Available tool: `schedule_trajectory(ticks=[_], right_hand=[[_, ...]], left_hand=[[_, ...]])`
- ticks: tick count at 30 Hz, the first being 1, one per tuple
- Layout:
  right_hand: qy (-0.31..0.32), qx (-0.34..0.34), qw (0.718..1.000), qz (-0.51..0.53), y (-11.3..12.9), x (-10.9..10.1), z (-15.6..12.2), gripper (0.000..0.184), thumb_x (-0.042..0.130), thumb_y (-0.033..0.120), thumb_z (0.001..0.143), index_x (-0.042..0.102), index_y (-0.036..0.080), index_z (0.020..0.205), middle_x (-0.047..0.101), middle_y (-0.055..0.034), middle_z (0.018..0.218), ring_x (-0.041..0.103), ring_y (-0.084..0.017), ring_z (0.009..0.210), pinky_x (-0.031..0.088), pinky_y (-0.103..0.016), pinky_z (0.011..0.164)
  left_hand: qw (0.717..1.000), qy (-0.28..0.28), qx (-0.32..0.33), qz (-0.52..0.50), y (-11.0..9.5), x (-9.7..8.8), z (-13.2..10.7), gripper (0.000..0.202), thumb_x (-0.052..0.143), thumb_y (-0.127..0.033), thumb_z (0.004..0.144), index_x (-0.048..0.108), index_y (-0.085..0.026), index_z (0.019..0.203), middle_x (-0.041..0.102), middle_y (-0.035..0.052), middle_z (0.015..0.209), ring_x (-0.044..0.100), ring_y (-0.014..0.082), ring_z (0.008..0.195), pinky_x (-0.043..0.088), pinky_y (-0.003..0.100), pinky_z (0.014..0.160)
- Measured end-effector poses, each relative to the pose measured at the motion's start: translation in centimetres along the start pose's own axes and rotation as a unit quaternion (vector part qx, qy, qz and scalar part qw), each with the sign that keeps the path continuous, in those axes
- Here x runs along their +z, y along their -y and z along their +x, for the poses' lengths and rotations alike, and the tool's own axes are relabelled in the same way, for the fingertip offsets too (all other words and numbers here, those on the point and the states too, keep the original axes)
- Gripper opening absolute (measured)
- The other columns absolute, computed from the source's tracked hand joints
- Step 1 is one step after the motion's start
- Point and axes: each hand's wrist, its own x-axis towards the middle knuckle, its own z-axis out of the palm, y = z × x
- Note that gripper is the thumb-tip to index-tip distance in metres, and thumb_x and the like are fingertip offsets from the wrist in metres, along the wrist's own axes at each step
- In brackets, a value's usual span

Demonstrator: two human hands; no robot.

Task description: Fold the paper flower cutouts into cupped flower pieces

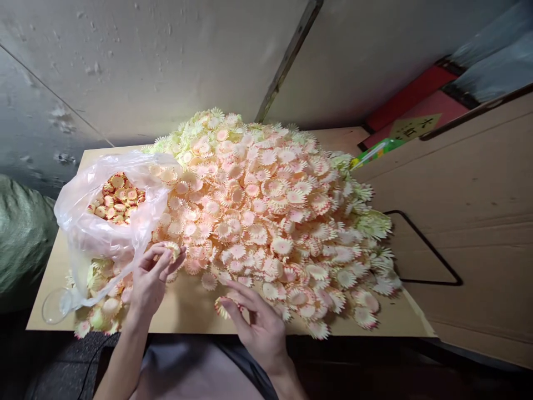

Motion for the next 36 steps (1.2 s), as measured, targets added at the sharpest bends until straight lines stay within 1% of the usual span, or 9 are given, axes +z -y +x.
schedule_trajectory(ticks=[4, 6, 9, 11, 15, 17, 20, 24, 36], right_hand=[[0.051, 0.003, 0.998, 0.035, -0.8, -0.4, 2.3, 0.033, 0.060, 0.012, 0.094, 0.067, 0.029, 0.122, 0.077, -0.0027, 0.113, 0.074, -0.016, 0.103, 0.058, -0.024, 0.094], [0.069, 0.023, 0.996, 0.049, -0.7, -0.1, 3.1, 0.029, 0.057, 0.016, 0.096, 0.068, 0.027, 0.120, 0.075, -0.0046, 0.118, 0.071, -0.017, 0.109, 0.056, -0.027, 0.097], [0.105, 0.100, 0.985, 0.096, -0.6, 0.9, 3.6, 0.022, 0.056, 0.027, 0.098, 0.067, 0.023, 0.116, 0.077, -0.0038, 0.091, 0.073, -0.014, 0.081, 0.060, -0.024, 0.076], [0.108, 0.143, 0.976, 0.123, -0.6, 1.7, 3.7, 0.025, 0.060, 0.035, 0.095, 0.067, 0.021, 0.115, 0.071, -0.0013, 0.075, 0.067, -0.013, 0.065, 0.056, -0.021, 0.060], [0.105, 0.190, 0.967, 0.134, -0.4, 2.6, 4.3, 0.048, 0.072, 0.043, 0.084, 0.067, 0.018, 0.125, 0.069, -0.0022, 0.072, 0.064, -0.015, 0.066, 0.054, -0.022, 0.057], [0.108, 0.210, 0.961, 0.143, -0.1, 2.7, 4.7, 0.045, 0.072, 0.044, 0.085, 0.071, 0.019, 0.121, 0.074, -0.0051, 0.080, 0.066, -0.016, 0.068, 0.055, -0.024, 0.060], [0.102, 0.203, 0.963, 0.147, 0.0, 2.6, 5.1, 0.029, 0.067, 0.042, 0.088, 0.078, 0.019, 0.100, 0.077, -0.0075, 0.088, 0.069, -0.017, 0.075, 0.056, -0.025, 0.066], [0.073, 0.181, 0.974, 0.110, -0.4, 2.2, 5.3, 0.028, 0.064, 0.041, 0.090, 0.074, 0.018, 0.080, 0.071, -0.0043, 0.070, 0.064, -0.015, 0.064, 0.051, -0.023, 0.058], [0.091, 0.121, 0.987, 0.056, -1.1, 2.6, 4.7, 0.036, 0.055, 0.039, 0.096, 0.049, 0.020, 0.066, 0.050, 0.0043, 0.055, 0.046, -0.009, 0.050, 0.036, -0.021, 0.050]], left_hand=[[1.000, 0.007, -0.003, 0.015, 1.0, 0.7, -0.6, 0.026, 0.091, -0.027, 0.058, 0.070, -0.013, 0.063, 0.060, 0.0020, 0.096, 0.062, 0.0084, 0.077, 0.056, 0.021, 0.071], [0.999, 0.023, -0.004, 0.028, 1.3, 0.9, -0.6, 0.026, 0.093, -0.021, 0.055, 0.071, -0.015, 0.068, 0.060, 0.0014, 0.096, 0.061, 0.0082, 0.080, 0.052, 0.017, 0.068], [0.996, 0.057, -0.022, 0.062, 1.3, 1.0, -0.5, 0.031, 0.092, -0.018, 0.058, 0.074, -0.020, 0.083, 0.063, 0.0012, 0.096, 0.060, 0.0096, 0.085, 0.050, 0.017, 0.072], [0.992, 0.084, -0.037, 0.092, 1.2, 1.1, -0.7, 0.029, 0.090, -0.021, 0.063, 0.075, -0.020, 0.087, 0.063, 0.0020, 0.097, 0.060, 0.0101, 0.084, 0.051, 0.019, 0.074], [0.980, 0.141, -0.019, 0.141, 1.0, 1.2, -1.1, 0.015, 0.085, -0.026, 0.070, 0.076, -0.017, 0.078, 0.061, 0.0053, 0.102, 0.061, 0.0144, 0.094, 0.051, 0.022, 0.081], [0.971, 0.165, -0.010, 0.170, 1.0, 1.3, -1.2, 0.015, 0.084, -0.029, 0.072, 0.077, -0.017, 0.079, 0.061, 0.0067, 0.101, 0.062, 0.0163, 0.096, 0.052, 0.023, 0.081], [0.963, 0.177, -0.012, 0.201, 0.9, 1.3, -1.4, 0.020, 0.080, -0.035, 0.077, 0.078, -0.017, 0.084, 0.063, 0.0068, 0.093, 0.063, 0.0151, 0.085, 0.053, 0.024, 0.076], [0.966, 0.171, -0.054, 0.189, 0.9, 1.2, -1.7, 0.031, 0.077, -0.044, 0.079, 0.077, -0.017, 0.096, 0.068, 0.0054, 0.085, 0.064, 0.0129, 0.072, 0.054, 0.027, 0.075], [0.971, 0.158, -0.051, 0.172, 2.3, 1.6, -1.8, 0.036, 0.088, -0.032, 0.067, 0.067, -0.018, 0.093, 0.065, 0.0025, 0.088, 0.062, 0.0128, 0.080, 0.054, 0.023, 0.072]])
